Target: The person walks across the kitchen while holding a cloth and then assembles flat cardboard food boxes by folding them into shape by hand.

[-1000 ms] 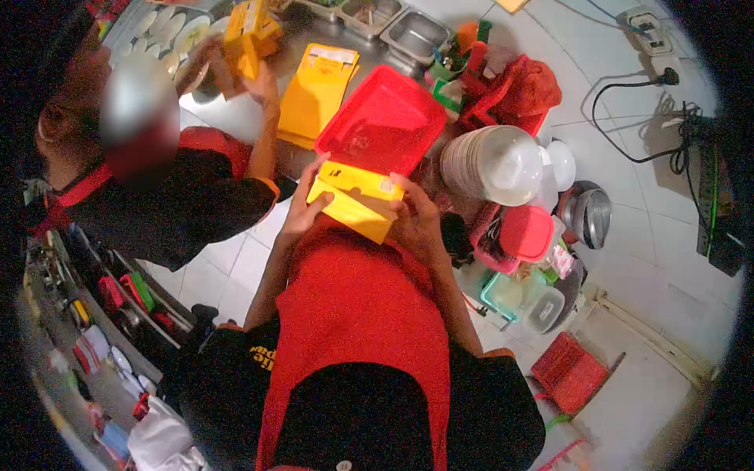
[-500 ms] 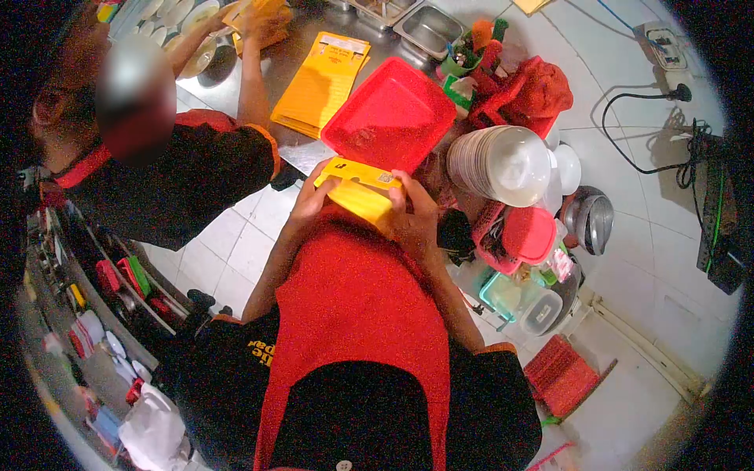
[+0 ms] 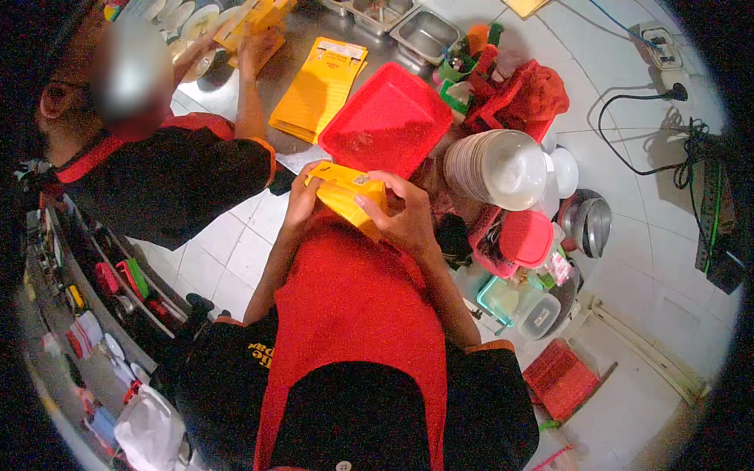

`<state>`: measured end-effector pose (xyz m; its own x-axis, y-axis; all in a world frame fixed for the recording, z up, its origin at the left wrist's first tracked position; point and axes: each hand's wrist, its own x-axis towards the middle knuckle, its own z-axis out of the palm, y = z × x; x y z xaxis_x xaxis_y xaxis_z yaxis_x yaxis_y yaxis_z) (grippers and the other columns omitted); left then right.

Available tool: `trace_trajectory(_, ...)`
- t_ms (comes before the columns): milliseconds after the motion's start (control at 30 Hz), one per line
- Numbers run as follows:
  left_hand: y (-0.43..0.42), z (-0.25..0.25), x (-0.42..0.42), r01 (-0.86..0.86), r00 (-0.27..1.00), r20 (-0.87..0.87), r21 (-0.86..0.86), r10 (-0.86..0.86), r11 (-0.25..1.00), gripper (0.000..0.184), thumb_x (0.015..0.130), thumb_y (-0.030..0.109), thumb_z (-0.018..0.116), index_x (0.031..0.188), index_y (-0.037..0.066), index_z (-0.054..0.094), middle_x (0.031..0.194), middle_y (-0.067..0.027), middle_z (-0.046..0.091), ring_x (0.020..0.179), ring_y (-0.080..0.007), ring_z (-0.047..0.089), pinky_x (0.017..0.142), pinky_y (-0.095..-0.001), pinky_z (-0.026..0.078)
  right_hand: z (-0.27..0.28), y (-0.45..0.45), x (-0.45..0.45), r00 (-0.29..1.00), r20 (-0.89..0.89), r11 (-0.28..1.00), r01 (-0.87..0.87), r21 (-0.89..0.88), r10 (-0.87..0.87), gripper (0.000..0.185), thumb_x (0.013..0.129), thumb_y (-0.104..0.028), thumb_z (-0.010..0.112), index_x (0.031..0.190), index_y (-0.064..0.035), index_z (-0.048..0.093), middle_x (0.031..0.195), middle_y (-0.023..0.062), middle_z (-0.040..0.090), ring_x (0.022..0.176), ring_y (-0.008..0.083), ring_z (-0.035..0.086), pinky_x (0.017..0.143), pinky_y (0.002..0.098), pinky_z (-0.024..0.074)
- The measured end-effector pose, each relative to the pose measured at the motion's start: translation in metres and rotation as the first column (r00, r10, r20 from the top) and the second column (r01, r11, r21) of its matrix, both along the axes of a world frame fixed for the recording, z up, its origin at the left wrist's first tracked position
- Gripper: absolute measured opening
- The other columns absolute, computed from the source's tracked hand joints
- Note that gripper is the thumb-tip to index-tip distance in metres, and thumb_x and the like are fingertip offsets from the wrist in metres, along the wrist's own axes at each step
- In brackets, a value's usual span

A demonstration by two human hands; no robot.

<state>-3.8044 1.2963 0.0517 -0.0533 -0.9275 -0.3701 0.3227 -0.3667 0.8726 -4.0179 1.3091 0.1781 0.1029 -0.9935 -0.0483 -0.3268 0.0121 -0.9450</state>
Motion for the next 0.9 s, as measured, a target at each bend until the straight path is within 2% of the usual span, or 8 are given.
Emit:
trace_trajectory(167, 0.002, 0.008, 0.001, 0.003, 1.000, -0.013, -0.011, -0.003, 1.000, 0.036, 0.097, 0.009, 0.046, 0.131, -0.001, 0.053, 0.122, -0.0128, 0.062, 0.109, -0.0203, 0.063, 0.094, -0.0313, 0.051, 0.001, -0.002, 0.002, 0.997, -0.078, 1.000, 0.001, -0.028, -0.004, 0.038, 0.087, -0.019, 0.073, 0.118, 0.0018, 0.064, 0.104, 0.0193, 0.071, 0.096, 0.0292, 0.071, 0.087, 0.0357, 0.0543)
trace_trajectory(233, 0.005, 0.001, 0.001, -0.066, 0.997, -0.033, -0.001, 0.065, 0.998, 0.036, 0.098, 0.011, 0.046, 0.132, 0.000, 0.052, 0.123, -0.0125, 0.061, 0.110, -0.0200, 0.063, 0.094, -0.0314, 0.052, 0.006, -0.002, 0.006, 0.977, -0.211, 0.978, -0.053, -0.202, 0.010, 0.040, 0.088, -0.019, 0.070, 0.121, 0.0021, 0.062, 0.107, 0.0199, 0.069, 0.098, 0.0328, 0.069, 0.089, 0.0376, 0.0534)
trace_trajectory(300, 0.003, -0.004, 0.003, -0.092, 0.989, 0.111, -0.036, 0.095, 0.995, 0.038, 0.098, 0.013, 0.045, 0.132, -0.001, 0.052, 0.121, -0.0117, 0.062, 0.111, -0.0207, 0.062, 0.095, -0.0325, 0.051, 0.012, 0.000, 0.009, 0.989, -0.133, 0.989, -0.085, -0.122, 0.069, 0.040, 0.089, -0.018, 0.068, 0.122, 0.0020, 0.061, 0.109, 0.0207, 0.067, 0.103, 0.0362, 0.066, 0.093, 0.0404, 0.0512)
trace_trajectory(500, 0.001, 0.028, 0.009, 0.023, 0.999, 0.044, -0.062, -0.020, 0.998, 0.044, 0.094, 0.015, 0.052, 0.136, 0.000, 0.050, 0.125, -0.0123, 0.060, 0.116, -0.0218, 0.060, 0.100, -0.0331, 0.047, 0.010, -0.006, 0.005, 0.991, -0.133, 0.984, -0.050, -0.170, 0.027, 0.037, 0.093, -0.020, 0.058, 0.121, 0.0047, 0.060, 0.112, 0.0236, 0.064, 0.105, 0.0386, 0.063, 0.097, 0.0418, 0.0480)
trace_trajectory(600, 0.004, 0.047, 0.014, 0.200, 0.916, -0.331, -0.106, -0.224, 0.974, 0.063, 0.092, 0.032, 0.059, 0.145, 0.003, 0.043, 0.142, -0.0133, 0.049, 0.134, -0.0250, 0.045, 0.112, -0.0358, 0.034, 0.006, -0.010, -0.001, 0.990, -0.140, 0.987, 0.013, -0.162, -0.036, 0.031, 0.097, -0.015, 0.050, 0.119, 0.0043, 0.061, 0.111, 0.0236, 0.065, 0.105, 0.0367, 0.064, 0.095, 0.0405, 0.0484)
trace_trajectory(700, 0.004, 0.039, 0.016, 0.300, 0.948, -0.037, -0.222, -0.316, 0.928, 0.062, 0.099, 0.039, 0.058, 0.147, 0.004, 0.042, 0.143, -0.0127, 0.049, 0.130, -0.0207, 0.048, 0.112, -0.0335, 0.034, 0.007, -0.015, -0.004, 0.983, -0.134, 0.978, 0.104, -0.179, -0.129, 0.027, 0.100, -0.011, 0.045, 0.115, 0.0044, 0.062, 0.106, 0.0220, 0.068, 0.101, 0.0346, 0.066, 0.092, 0.0393, 0.0497)
trace_trajectory(767, 0.001, 0.039, 0.011, 0.329, 0.944, 0.086, -0.132, -0.319, 0.935, 0.052, 0.102, 0.036, 0.056, 0.141, 0.003, 0.049, 0.132, -0.0101, 0.059, 0.119, -0.0163, 0.054, 0.105, -0.0310, 0.041, -0.005, -0.018, -0.008, 0.974, -0.150, 0.970, 0.141, -0.199, -0.172, 0.030, 0.102, -0.012, 0.043, 0.111, 0.0047, 0.065, 0.097, 0.0196, 0.071, 0.093, 0.0318, 0.069, 0.087, 0.0381, 0.0521)
trace_trajectory(900, -0.001, 0.029, -0.002, 0.214, 0.973, 0.099, -0.071, -0.206, 0.974, 0.035, 0.104, 0.026, 0.056, 0.126, 0.001, 0.061, 0.105, -0.0052, 0.070, 0.096, -0.0109, 0.063, 0.084, -0.0262, 0.050, -0.033, -0.018, -0.015, 0.969, -0.018, 0.969, 0.246, -0.004, -0.246, 0.032, 0.104, -0.021, 0.050, 0.106, 0.0026, 0.070, 0.089, 0.0089, 0.072, 0.088, 0.0152, 0.066, 0.082, 0.0303, 0.0515)
